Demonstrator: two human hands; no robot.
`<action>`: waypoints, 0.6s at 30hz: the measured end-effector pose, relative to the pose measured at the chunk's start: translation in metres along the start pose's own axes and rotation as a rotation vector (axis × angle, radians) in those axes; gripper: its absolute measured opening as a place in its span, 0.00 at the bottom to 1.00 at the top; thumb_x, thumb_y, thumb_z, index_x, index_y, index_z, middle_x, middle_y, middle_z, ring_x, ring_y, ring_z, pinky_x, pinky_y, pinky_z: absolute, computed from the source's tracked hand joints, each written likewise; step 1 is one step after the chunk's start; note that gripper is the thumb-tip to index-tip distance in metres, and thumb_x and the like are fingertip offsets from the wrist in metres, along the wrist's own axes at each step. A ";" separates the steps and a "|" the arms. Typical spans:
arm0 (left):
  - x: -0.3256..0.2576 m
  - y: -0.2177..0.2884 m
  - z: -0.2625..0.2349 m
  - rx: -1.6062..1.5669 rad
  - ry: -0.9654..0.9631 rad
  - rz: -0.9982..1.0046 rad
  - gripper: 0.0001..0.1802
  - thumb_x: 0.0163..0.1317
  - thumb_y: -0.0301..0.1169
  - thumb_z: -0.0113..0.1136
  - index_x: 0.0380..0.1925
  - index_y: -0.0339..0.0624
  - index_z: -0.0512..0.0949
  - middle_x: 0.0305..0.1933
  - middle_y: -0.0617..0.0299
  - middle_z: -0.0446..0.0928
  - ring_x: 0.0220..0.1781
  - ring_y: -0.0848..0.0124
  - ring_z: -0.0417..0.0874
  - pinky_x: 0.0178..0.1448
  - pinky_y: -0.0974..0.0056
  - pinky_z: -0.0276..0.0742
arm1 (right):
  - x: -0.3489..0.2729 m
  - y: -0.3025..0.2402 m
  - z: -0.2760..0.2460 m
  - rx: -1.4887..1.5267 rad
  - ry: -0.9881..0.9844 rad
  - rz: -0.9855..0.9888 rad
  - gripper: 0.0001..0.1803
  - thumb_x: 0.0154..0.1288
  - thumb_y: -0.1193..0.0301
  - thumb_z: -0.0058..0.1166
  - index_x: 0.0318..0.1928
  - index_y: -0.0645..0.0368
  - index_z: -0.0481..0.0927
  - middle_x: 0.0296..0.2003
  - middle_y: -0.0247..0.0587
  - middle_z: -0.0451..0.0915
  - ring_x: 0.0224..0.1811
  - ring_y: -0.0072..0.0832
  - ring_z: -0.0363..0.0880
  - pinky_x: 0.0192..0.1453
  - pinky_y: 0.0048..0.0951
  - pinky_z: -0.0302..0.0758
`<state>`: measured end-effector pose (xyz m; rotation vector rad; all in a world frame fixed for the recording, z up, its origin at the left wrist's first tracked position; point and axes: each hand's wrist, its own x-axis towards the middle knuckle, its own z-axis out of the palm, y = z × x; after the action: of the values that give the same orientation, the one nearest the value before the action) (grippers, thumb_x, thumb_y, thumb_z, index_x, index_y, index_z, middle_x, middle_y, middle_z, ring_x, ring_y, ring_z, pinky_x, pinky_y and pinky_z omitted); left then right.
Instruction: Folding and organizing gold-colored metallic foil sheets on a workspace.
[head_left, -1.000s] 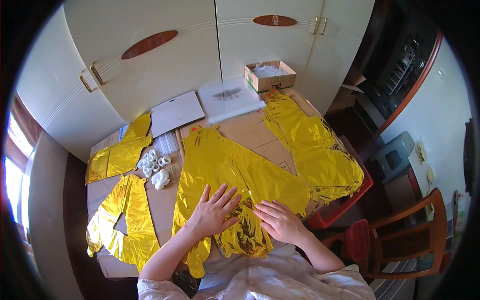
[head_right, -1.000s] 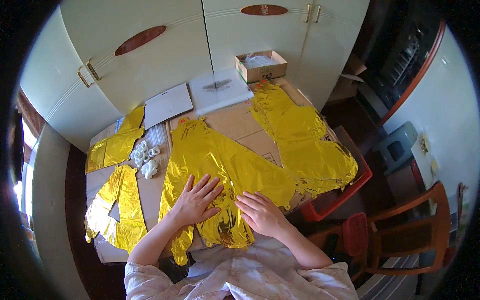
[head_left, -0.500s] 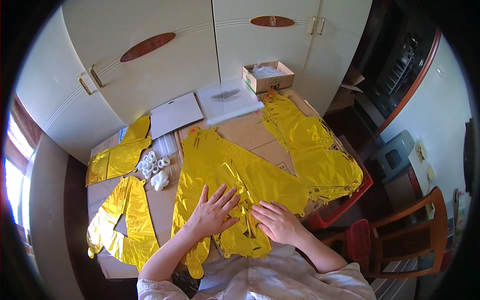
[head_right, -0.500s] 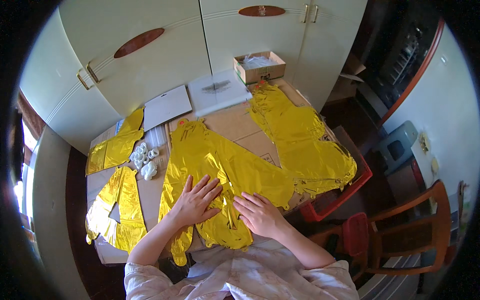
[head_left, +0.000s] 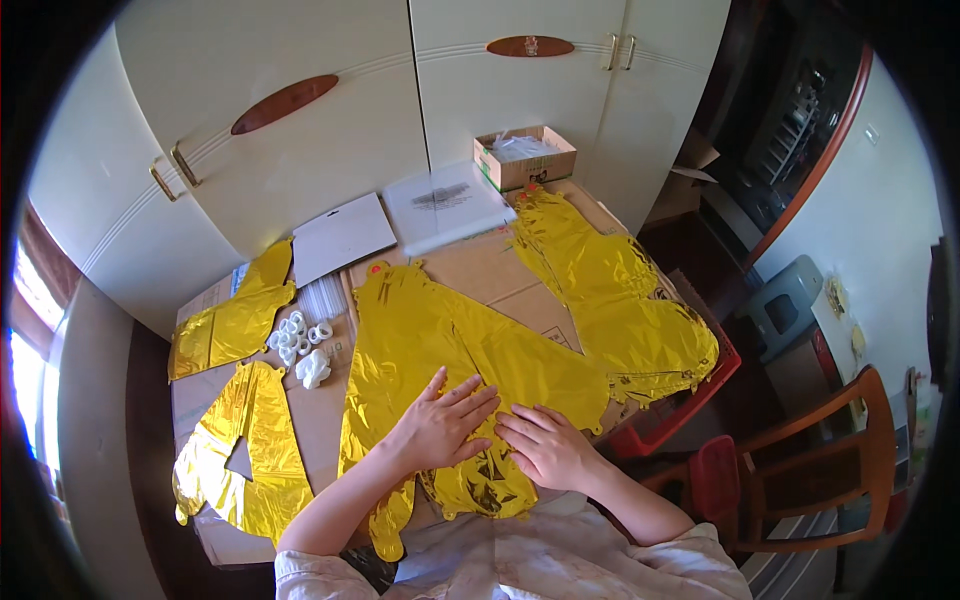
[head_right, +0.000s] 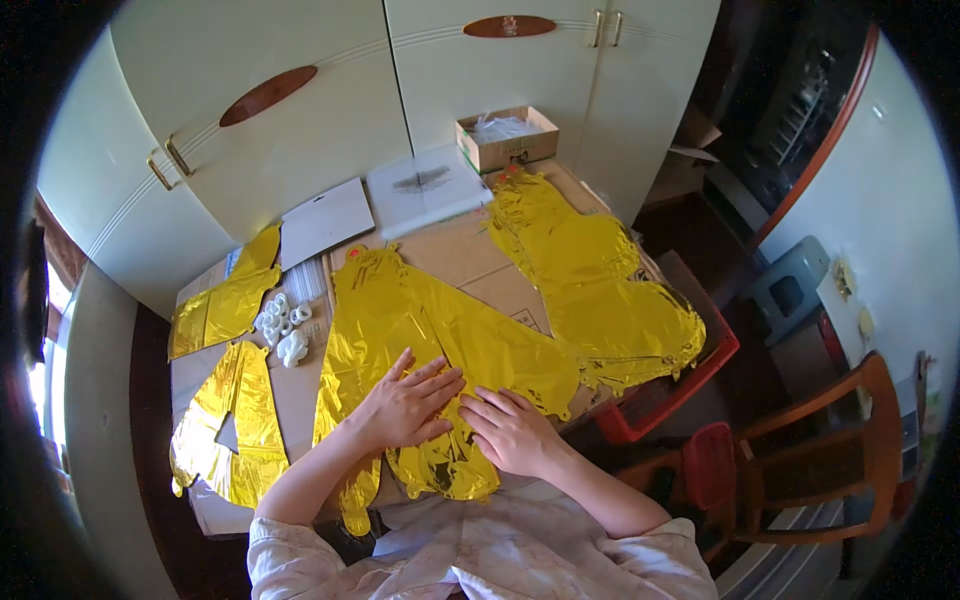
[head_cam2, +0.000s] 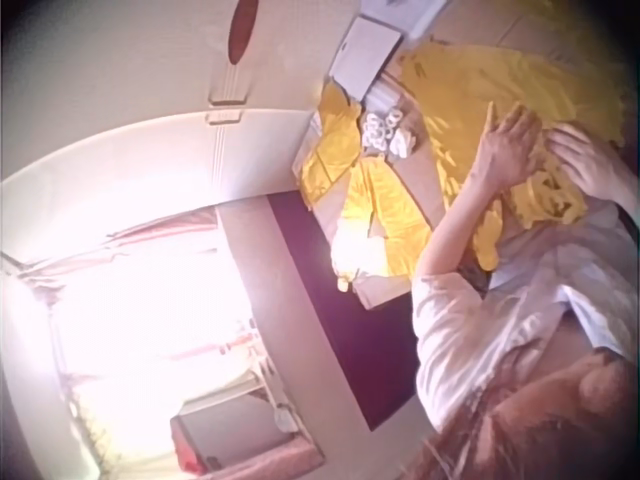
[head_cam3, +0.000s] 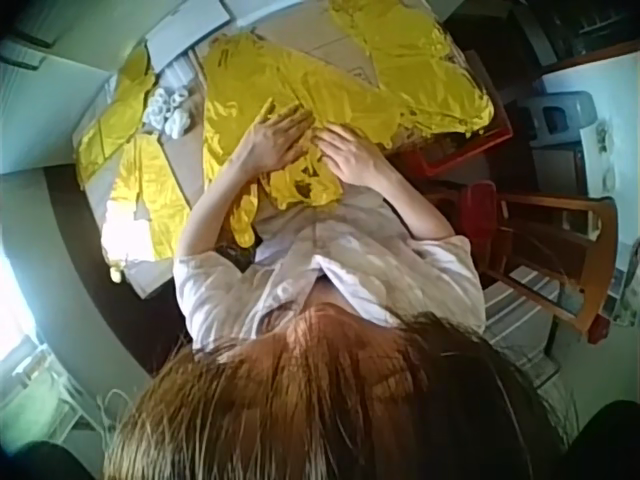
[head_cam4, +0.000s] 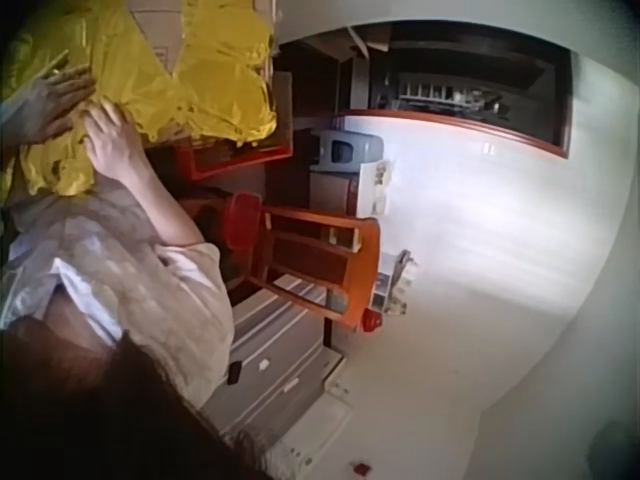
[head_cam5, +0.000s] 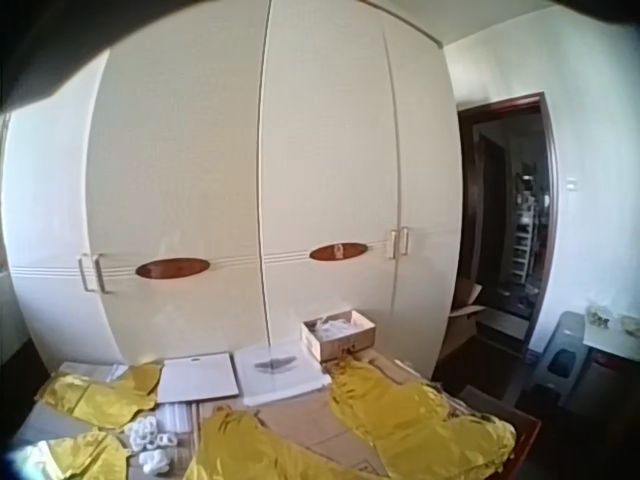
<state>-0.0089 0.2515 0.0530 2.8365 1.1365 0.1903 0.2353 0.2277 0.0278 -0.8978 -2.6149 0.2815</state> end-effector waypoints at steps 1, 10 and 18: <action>0.001 0.001 -0.001 0.012 0.003 0.002 0.33 0.68 0.56 0.48 0.66 0.48 0.70 0.71 0.64 0.67 0.75 0.63 0.63 0.77 0.39 0.48 | 0.000 0.000 0.000 -0.001 0.002 -0.003 0.22 0.67 0.64 0.52 0.59 0.58 0.75 0.62 0.40 0.73 0.68 0.37 0.67 0.68 0.43 0.65; -0.002 -0.004 0.008 0.039 -0.022 0.000 0.36 0.68 0.57 0.47 0.70 0.50 0.64 0.74 0.66 0.63 0.76 0.64 0.61 0.76 0.36 0.47 | -0.004 -0.003 -0.008 -0.070 -0.051 -0.006 0.27 0.65 0.62 0.54 0.63 0.56 0.74 0.66 0.36 0.71 0.70 0.37 0.65 0.69 0.46 0.64; -0.001 -0.005 0.008 0.017 -0.041 -0.001 0.37 0.67 0.57 0.48 0.71 0.51 0.62 0.75 0.65 0.61 0.77 0.63 0.59 0.76 0.35 0.46 | -0.011 -0.007 -0.016 -0.107 -0.104 -0.023 0.28 0.68 0.53 0.52 0.64 0.49 0.74 0.66 0.30 0.71 0.72 0.34 0.62 0.72 0.50 0.59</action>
<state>-0.0117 0.2539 0.0442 2.8404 1.1371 0.1229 0.2462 0.2165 0.0411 -0.9098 -2.7565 0.1886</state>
